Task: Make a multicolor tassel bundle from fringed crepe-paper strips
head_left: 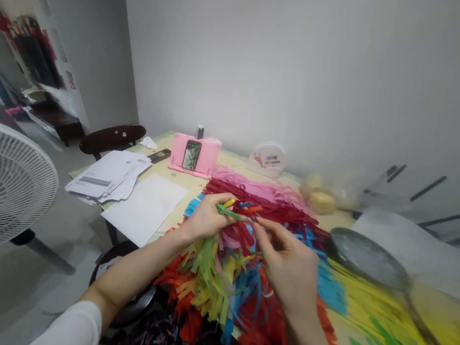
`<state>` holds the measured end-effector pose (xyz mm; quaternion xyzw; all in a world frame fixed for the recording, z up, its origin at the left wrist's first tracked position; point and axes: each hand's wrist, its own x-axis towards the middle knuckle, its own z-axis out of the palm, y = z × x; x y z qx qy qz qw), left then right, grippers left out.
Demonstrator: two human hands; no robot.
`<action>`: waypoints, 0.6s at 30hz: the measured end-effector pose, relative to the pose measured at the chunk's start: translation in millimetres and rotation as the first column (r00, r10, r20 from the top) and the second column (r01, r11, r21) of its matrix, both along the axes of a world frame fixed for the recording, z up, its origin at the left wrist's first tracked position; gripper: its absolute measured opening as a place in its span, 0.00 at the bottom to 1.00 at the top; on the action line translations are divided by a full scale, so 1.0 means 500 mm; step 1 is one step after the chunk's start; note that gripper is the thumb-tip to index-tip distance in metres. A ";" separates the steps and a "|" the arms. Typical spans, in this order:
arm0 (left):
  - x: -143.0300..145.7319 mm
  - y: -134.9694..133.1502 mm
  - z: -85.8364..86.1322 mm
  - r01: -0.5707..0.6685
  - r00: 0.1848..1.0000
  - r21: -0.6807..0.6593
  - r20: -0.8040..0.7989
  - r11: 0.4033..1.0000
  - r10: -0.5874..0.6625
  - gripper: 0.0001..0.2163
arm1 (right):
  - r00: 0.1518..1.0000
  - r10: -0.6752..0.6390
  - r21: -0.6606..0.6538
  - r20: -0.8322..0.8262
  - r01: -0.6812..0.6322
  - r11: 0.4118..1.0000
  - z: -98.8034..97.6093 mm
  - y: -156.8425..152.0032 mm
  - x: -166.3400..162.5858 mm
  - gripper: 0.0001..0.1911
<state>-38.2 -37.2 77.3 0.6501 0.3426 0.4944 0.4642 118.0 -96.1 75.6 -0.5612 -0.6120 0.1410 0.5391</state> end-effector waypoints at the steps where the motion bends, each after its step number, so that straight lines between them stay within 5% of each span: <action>1: -0.001 -0.004 0.001 0.005 0.999 0.026 -0.042 1.000 -0.004 0.09 | 0.999 0.014 -0.023 -0.034 -0.015 1.000 0.001 0.001 0.001 0.17; 6: -0.001 -0.021 0.003 0.069 0.948 0.156 -0.316 0.985 -0.016 0.03 | 0.874 0.190 -0.142 -0.447 -0.279 0.950 -0.006 0.021 0.014 0.25; 9: 0.004 -0.018 -0.006 0.078 0.912 0.196 -0.411 0.978 0.010 0.04 | 0.812 0.186 -0.146 -0.553 -0.314 0.938 -0.014 0.036 0.022 0.21; 14: -0.004 0.026 -0.025 0.029 0.891 0.171 -0.451 0.985 0.052 0.03 | 0.688 0.066 0.052 -0.723 -0.041 0.998 -0.010 0.048 0.054 0.19; 18: -0.044 0.073 -0.023 -0.045 0.938 0.113 -0.337 0.993 0.081 0.14 | 0.611 0.019 0.183 -0.791 0.207 0.961 -0.003 0.056 0.100 0.18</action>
